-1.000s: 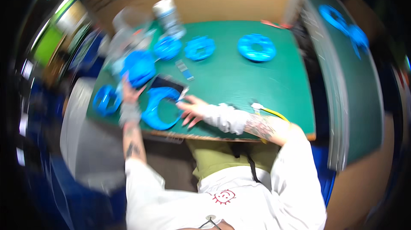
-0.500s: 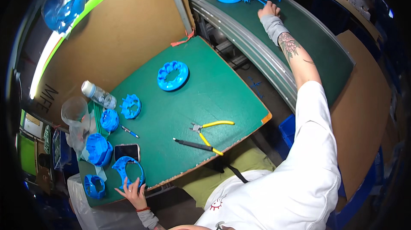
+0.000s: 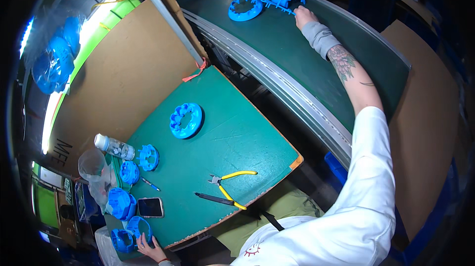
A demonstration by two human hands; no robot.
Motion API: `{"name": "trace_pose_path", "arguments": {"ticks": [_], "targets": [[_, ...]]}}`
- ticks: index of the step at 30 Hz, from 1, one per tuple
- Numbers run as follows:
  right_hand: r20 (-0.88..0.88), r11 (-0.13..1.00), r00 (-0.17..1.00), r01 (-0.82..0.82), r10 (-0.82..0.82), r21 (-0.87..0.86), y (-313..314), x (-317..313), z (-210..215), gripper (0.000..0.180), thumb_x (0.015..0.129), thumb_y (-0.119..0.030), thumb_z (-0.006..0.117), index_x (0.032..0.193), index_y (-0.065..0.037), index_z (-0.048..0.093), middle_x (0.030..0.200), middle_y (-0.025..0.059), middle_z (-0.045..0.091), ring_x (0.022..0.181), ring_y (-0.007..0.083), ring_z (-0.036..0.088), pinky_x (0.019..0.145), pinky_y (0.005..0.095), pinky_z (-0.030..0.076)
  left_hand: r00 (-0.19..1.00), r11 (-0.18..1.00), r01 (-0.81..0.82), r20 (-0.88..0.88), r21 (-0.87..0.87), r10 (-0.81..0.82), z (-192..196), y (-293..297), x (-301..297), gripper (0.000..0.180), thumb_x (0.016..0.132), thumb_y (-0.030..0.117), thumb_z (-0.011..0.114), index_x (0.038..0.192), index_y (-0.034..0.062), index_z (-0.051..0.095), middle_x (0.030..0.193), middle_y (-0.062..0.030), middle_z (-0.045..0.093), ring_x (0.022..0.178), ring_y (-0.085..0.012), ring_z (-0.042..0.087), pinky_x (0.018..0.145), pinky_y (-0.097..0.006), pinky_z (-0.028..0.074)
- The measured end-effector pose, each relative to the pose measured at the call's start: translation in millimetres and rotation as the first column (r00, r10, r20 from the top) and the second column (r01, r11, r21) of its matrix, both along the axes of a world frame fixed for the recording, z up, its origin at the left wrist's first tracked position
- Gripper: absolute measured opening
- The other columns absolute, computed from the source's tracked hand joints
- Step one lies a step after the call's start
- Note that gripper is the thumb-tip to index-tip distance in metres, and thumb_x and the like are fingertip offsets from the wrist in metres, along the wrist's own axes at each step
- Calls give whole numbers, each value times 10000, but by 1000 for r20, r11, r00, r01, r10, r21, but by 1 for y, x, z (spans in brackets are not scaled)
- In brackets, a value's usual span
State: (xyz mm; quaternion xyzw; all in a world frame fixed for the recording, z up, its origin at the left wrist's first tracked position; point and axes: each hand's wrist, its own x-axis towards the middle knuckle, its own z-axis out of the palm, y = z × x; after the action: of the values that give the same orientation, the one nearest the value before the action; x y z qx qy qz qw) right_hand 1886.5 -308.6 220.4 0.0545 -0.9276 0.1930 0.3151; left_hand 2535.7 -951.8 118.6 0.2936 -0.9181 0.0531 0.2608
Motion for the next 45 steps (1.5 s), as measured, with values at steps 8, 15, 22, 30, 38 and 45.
{"name": "trace_pose_path", "arguments": {"ticks": [8,15,22,30,38,45], "targets": [[-200,950,973,164,-112,265,42,62,39,218,729,7,541,942,-16,577,947,100,543,959,267,555,746,391,496,999,962,-42,-6,-271,42,11,75,-88,447,881,360,481,1273,148,448,1390,-47,344,1315,-273,252,1022,-602,-27],[-579,684,760,255,294,683,50,98,76,276,738,-50,537,1007,-16,585,903,23,533,845,135,565,559,226,519,991,982,48,132,-182,-24,2,96,-110,403,895,344,446,1248,150,470,1392,-56,341,1327,-284,207,1010,-607,-68],[-482,634,761,122,435,764,48,116,89,279,713,-27,578,986,28,584,880,40,546,854,148,564,576,232,526,991,988,73,117,-138,-57,1,98,-109,333,876,292,480,1158,122,529,1366,-66,378,1306,-313,237,1010,-620,-19],[-464,671,818,135,340,729,107,142,92,231,738,-17,572,965,-18,612,917,78,588,847,216,596,639,292,536,988,996,66,141,-63,-57,-2,94,-106,364,889,342,445,1185,143,518,1385,-47,352,1330,-288,182,1017,-602,-36],[-215,855,909,225,-356,-466,201,122,62,158,785,-57,592,921,-32,669,757,112,657,516,215,633,460,314,546,990,990,57,137,-132,-39,0,102,-104,373,898,343,437,1203,140,508,1392,-40,344,1329,-292,182,1019,-605,-22],[-320,930,899,199,-298,-308,250,58,12,388,751,-166,652,1119,-63,587,1134,165,531,926,300,613,754,379,524,983,988,33,185,-150,-4,-5,103,-102,367,903,339,423,1195,133,509,1386,-47,351,1323,-299,198,1018,-605,-14]]}}
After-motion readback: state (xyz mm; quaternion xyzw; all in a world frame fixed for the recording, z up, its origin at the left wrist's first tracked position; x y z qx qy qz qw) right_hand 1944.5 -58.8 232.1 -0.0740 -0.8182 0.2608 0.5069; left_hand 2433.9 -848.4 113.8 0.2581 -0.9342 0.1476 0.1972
